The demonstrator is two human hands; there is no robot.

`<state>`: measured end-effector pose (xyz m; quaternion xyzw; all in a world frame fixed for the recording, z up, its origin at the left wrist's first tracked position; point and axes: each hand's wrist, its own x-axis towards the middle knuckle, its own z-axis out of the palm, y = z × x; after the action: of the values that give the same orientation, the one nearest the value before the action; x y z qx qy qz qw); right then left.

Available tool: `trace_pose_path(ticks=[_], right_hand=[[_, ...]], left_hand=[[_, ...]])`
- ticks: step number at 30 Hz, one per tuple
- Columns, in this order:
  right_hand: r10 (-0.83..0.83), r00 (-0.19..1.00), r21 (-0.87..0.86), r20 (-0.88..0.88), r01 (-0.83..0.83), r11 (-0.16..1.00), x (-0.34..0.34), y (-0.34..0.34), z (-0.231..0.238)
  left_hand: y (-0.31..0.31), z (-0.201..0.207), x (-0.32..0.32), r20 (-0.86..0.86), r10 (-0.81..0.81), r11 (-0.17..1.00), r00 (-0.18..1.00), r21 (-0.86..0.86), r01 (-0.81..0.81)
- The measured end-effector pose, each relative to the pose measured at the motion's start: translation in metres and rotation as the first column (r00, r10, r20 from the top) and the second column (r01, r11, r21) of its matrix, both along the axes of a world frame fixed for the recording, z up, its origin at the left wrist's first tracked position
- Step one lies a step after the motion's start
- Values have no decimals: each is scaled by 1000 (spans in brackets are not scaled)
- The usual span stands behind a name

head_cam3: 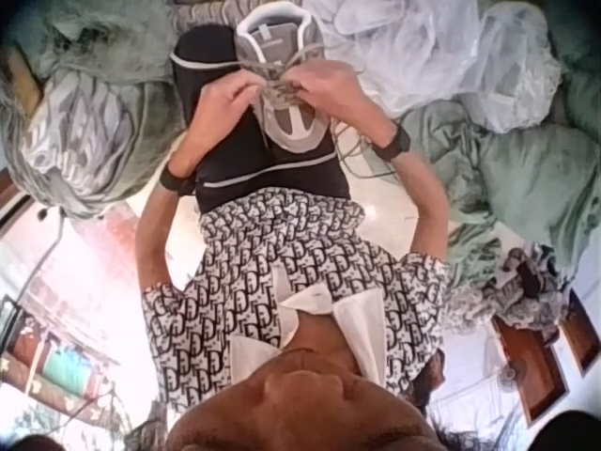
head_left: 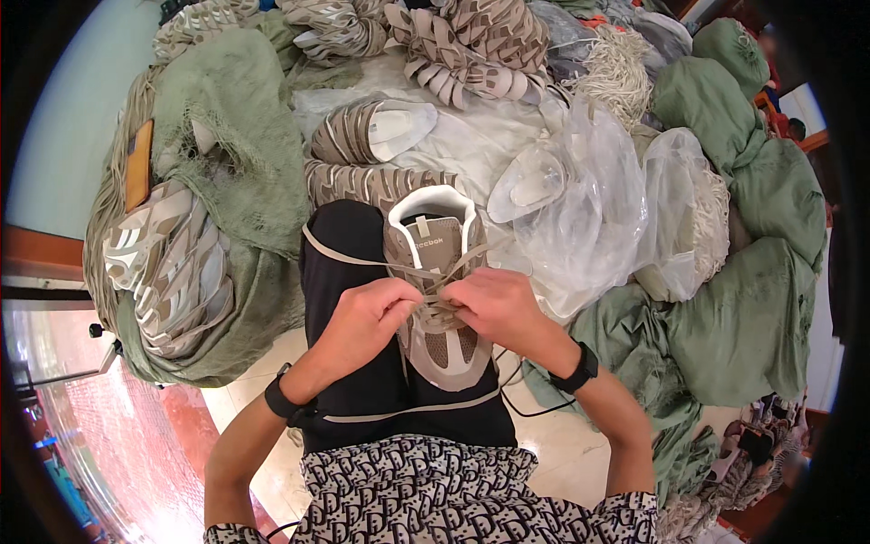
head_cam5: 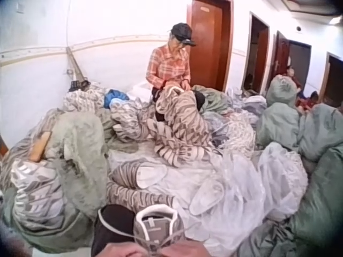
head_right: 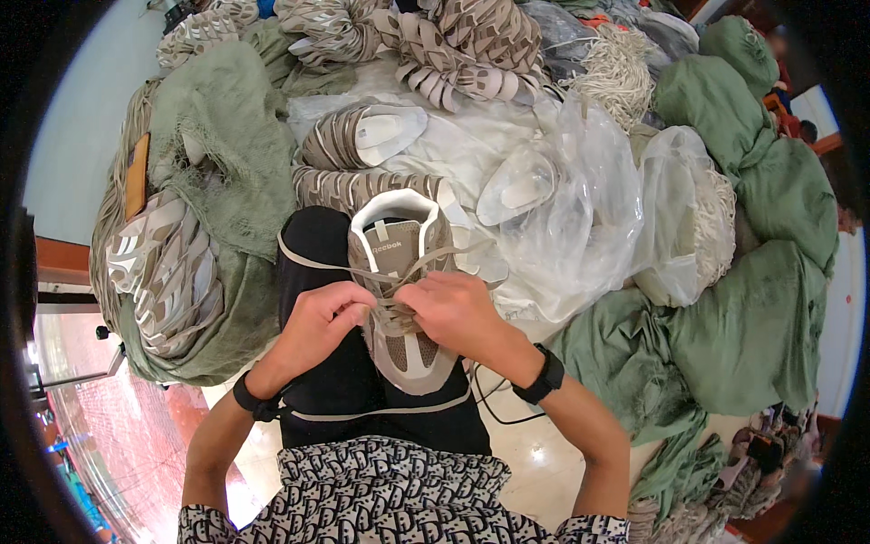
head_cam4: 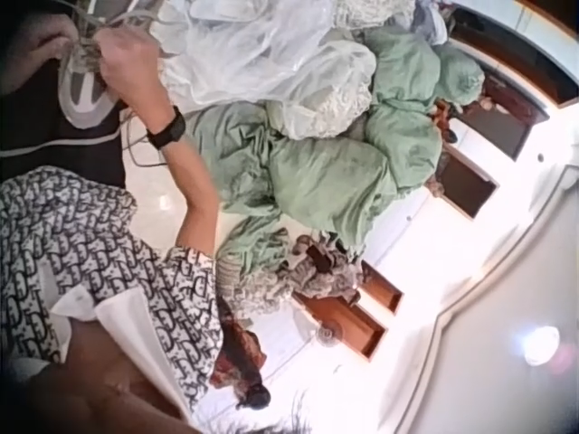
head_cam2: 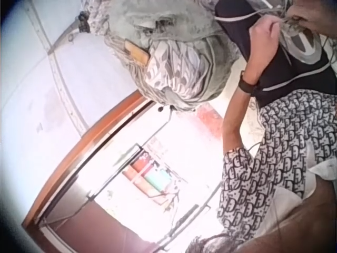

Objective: The recorder is lacing and tying a pair of athletic shoes.

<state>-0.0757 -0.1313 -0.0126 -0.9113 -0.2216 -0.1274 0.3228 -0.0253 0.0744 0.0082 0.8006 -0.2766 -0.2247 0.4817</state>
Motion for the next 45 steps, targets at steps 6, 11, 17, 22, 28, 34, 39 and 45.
trace_pose_path(ticks=[6,11,17,22,28,34,39,45], right_hand=[[79,909,-220,410,15,975,10,-4,14],[-5,893,-167,451,89,982,20,-19,28],[86,994,50,67,-90,995,7,-23,11],[135,986,15,98,-137,990,11,-23,-1],[60,967,60,247,-77,995,16,-16,-3],[-38,905,201,424,-54,978,16,4,5],[-44,889,196,457,-53,979,-1,19,9],[-167,964,325,205,93,941,5,4,3]], left_hand=[[-18,4,-2,162,28,997,986,-74,-16],[-26,6,8,156,-54,994,986,-88,68],[-19,3,9,-28,-46,999,999,-19,46],[-21,2,7,113,-118,993,987,3,119],[-25,7,7,-16,-123,992,992,39,123],[-41,11,6,217,-155,982,964,140,127],[-26,19,1,5,-150,987,989,50,150],[-28,0,0,330,-78,996,941,74,57]])
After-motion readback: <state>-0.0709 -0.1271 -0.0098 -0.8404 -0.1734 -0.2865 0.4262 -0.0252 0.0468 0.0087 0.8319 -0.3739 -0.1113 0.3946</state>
